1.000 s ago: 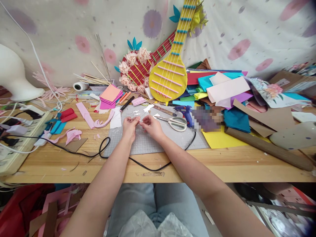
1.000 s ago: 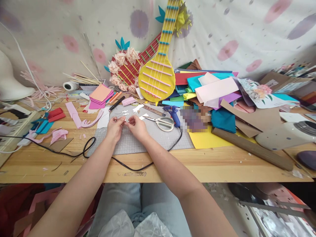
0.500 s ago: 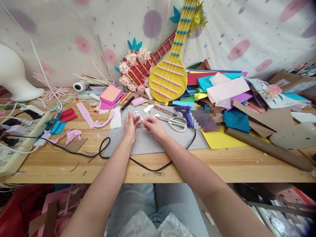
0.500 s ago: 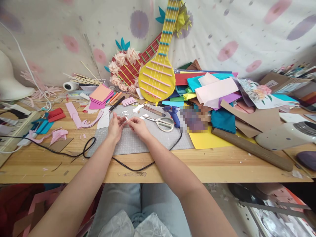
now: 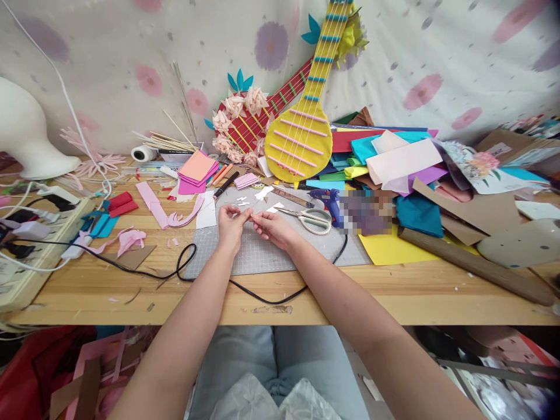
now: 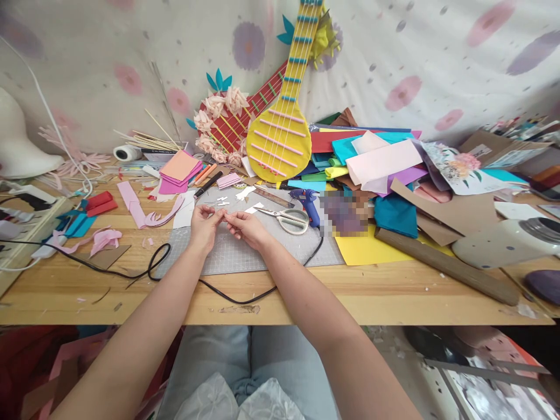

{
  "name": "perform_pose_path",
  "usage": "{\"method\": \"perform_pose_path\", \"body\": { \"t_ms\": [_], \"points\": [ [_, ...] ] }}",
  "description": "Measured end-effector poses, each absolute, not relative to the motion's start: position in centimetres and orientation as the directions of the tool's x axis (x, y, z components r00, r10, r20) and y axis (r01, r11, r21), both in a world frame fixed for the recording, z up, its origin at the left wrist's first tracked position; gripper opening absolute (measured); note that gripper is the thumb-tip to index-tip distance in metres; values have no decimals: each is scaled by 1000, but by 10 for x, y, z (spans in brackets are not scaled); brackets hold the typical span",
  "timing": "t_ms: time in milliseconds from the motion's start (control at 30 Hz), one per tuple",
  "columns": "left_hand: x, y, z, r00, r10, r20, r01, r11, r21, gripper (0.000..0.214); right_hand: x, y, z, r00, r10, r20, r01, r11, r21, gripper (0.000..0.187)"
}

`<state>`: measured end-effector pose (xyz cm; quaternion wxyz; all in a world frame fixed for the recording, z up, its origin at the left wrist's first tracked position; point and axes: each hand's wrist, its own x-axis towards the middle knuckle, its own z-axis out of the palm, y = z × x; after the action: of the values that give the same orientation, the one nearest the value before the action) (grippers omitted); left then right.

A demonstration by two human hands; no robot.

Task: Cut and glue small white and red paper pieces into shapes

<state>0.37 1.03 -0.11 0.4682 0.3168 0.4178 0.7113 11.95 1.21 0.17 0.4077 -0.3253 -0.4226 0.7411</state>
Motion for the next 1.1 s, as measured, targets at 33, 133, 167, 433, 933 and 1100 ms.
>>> {"method": "perform_pose_path", "body": {
  "t_ms": [33,133,167,433,933,1100],
  "points": [
    [3,11,-2,-395,916,68,-383,-231,894,46,119,12,2,-460,876,-143,-318,-313,-895,33],
    [3,12,-3,-438,896,79,-357,-254,899,48,118,12,1,-467,872,-145,-300,-310,-902,33],
    [4,12,-3,-424,902,74,-368,-247,896,48,118,12,1,-467,873,-137,-304,-304,-903,33],
    [4,8,8,-206,978,-24,-574,-101,813,41,120,13,2,-428,897,-107,-340,-269,-901,33],
    [3,10,7,-214,973,-89,-595,-58,802,38,118,12,1,-388,917,-89,-307,-220,-926,33],
    [1,12,4,-280,954,-104,-610,-93,787,28,120,13,2,-400,910,-111,-334,-257,-907,32]
  ]
}}
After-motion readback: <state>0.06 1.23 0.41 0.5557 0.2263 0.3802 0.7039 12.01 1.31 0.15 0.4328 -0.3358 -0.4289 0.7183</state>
